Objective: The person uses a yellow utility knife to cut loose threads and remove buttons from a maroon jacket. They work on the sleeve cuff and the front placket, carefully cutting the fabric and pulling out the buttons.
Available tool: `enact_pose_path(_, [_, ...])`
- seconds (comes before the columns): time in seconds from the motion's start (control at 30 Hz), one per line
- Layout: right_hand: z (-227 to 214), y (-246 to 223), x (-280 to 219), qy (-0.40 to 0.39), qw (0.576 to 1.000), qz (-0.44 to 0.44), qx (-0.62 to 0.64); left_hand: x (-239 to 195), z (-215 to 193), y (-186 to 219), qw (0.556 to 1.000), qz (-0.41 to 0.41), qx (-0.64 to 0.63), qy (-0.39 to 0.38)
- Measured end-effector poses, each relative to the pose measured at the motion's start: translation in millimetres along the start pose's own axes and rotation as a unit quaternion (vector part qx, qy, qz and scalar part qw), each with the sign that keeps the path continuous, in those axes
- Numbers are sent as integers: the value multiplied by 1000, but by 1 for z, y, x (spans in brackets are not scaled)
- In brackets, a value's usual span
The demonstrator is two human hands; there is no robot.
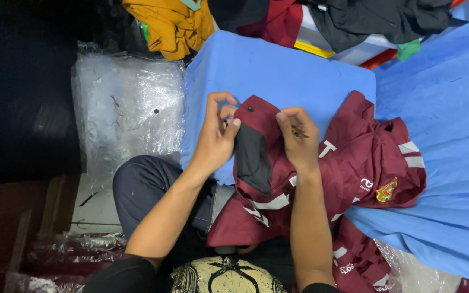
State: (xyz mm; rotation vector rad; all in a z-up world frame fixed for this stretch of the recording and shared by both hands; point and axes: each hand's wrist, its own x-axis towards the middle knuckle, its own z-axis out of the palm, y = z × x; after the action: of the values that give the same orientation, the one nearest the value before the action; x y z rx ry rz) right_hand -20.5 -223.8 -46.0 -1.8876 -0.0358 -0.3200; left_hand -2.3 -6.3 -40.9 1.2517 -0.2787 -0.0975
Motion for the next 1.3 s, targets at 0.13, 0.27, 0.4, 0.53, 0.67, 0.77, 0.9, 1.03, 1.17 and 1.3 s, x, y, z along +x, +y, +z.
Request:
enact_pose_path(0.13, [4,6,-2,29,998,5,-53,-4,2,22,996,-38,72,-29])
enact_pose_path(0.27, [8,2,-5,18,996,4,-86,-8,7,32,992,-76,19,-97])
enact_pose_path(0.4, [8,-38,-2,28,994,-65,-80,4,3,26,994,-58,-26,-90])
enact_pose_path(0.53, [2,-45,-5,25,994,-93,-51,-5,15,51,995,-78,24,-64])
enact_pose_path(0.67, [2,-41,-9,-35,994,-103,8,-8,15,49,997,-74,31,-18])
enact_pose_path(0.77, [3,-35,-9,-99,988,-115,35,-9,13,41,997,-75,6,7])
enact_pose_path(0.9, [2,-32,-13,-139,985,-81,65,-12,9,38,998,-58,-19,22])
enact_pose_path(1.03, [5,-59,-16,-146,985,-87,15,-16,9,39,998,-49,-25,33])
enact_pose_path(1.17, [5,-40,-16,-130,989,-66,-9,-17,12,44,999,-31,4,30])
enact_pose_path(1.3, [-3,-32,-11,9,998,-37,-54,-17,12,43,998,-41,-13,50])
